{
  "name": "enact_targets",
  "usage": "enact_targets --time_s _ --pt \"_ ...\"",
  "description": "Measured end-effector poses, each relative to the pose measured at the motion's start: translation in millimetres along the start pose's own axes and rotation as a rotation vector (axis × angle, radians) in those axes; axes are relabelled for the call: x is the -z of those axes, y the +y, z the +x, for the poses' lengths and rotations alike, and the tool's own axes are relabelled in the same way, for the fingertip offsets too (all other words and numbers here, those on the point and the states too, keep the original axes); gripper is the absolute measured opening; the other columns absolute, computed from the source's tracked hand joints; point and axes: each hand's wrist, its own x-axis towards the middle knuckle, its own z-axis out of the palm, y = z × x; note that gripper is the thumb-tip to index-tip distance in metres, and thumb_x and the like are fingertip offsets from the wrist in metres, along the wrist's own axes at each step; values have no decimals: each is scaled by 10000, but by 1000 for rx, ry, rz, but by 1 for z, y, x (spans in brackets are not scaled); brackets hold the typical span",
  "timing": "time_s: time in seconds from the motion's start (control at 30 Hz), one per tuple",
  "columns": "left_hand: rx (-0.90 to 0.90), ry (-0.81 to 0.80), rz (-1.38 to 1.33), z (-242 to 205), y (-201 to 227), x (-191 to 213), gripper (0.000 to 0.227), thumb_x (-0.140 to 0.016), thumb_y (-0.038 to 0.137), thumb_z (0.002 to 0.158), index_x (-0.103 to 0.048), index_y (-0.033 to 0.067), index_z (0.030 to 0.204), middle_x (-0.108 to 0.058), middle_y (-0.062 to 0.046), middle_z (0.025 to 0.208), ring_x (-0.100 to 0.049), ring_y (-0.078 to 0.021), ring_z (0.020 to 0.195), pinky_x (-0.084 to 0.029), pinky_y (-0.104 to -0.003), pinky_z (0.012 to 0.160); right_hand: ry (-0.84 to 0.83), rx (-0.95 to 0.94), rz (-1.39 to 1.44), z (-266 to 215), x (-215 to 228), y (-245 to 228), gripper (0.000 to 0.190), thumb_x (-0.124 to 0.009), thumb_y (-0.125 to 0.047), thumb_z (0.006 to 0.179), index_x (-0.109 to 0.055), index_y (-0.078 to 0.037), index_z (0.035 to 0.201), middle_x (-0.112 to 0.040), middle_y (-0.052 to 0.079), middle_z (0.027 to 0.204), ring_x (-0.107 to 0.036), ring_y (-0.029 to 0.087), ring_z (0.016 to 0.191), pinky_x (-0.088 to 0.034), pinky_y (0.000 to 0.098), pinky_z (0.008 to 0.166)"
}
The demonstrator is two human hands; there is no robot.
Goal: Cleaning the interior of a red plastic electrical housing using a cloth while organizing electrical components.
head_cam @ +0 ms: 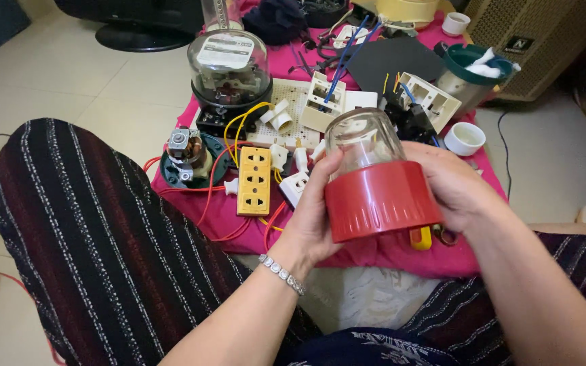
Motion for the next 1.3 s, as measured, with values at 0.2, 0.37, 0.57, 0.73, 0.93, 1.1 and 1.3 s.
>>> enact_targets --time_s 0.2,0.37,0.57,0.73,0.93,1.1,1.3 --pt "-29 90 113 -3 5 -5 759 -743 528 786 -605 87 1388 -666 -149 1218 -693 -271 1064 -583 -408 854 105 36 140 10 -6 7 323 -725 -146 881 -743 -147 1204 -719 46 882 -729 180 783 -632 380 724" --pt "-2 198 96 6 -4 -2 746 -787 535 743 -643 84 1318 -687 -127 1211 -692 -260 1019 -579 -404 818 168 155 -67 -3 -10 5 320 -768 -196 876 -746 -101 1181 -584 -35 715 -539 7 635 -485 192 601" --pt "-120 288 138 3 5 -10 790 -794 495 701 -579 109 1356 -618 -151 1245 -655 -313 1105 -546 -469 879 283 359 -601 -19 -21 0 220 -723 -327 903 -791 -265 1102 -760 -51 899 -698 80 890 -558 289 782" --pt "-268 290 300 2 8 -9 742 -800 441 727 -523 160 1355 -570 -166 1231 -642 -314 1124 -570 -484 886 302 625 -787 -49 -40 -7 172 -748 -295 865 -801 -282 1028 -769 -39 937 -734 167 994 -582 356 869" --pt "-415 240 380 8 6 12 867 -622 291 828 -268 126 1602 -582 -191 1353 -584 -221 1143 -488 -304 923 130 1093 -947 -65 -57 -9 173 -673 -131 870 -762 -89 1013 -752 19 974 -683 211 679 -520 328 600" --pt "-383 162 337 0 15 1 860 -643 371 786 -334 91 1539 -540 -220 1385 -601 -272 1129 -545 -362 836 277 841 -713 -46 -45 -6 253 -686 -223 931 -776 -41 1082 -792 50 892 -679 141 679 -525 275 597" --pt "-212 147 32 2 16 -2 739 -764 500 733 -577 222 1391 -620 -158 1190 -653 -290 1012 -575 -409 742 117 235 70 -34 -40 -7 220 -709 -221 924 -778 -155 1123 -510 -121 674 -446 -38 662 -447 134 660"
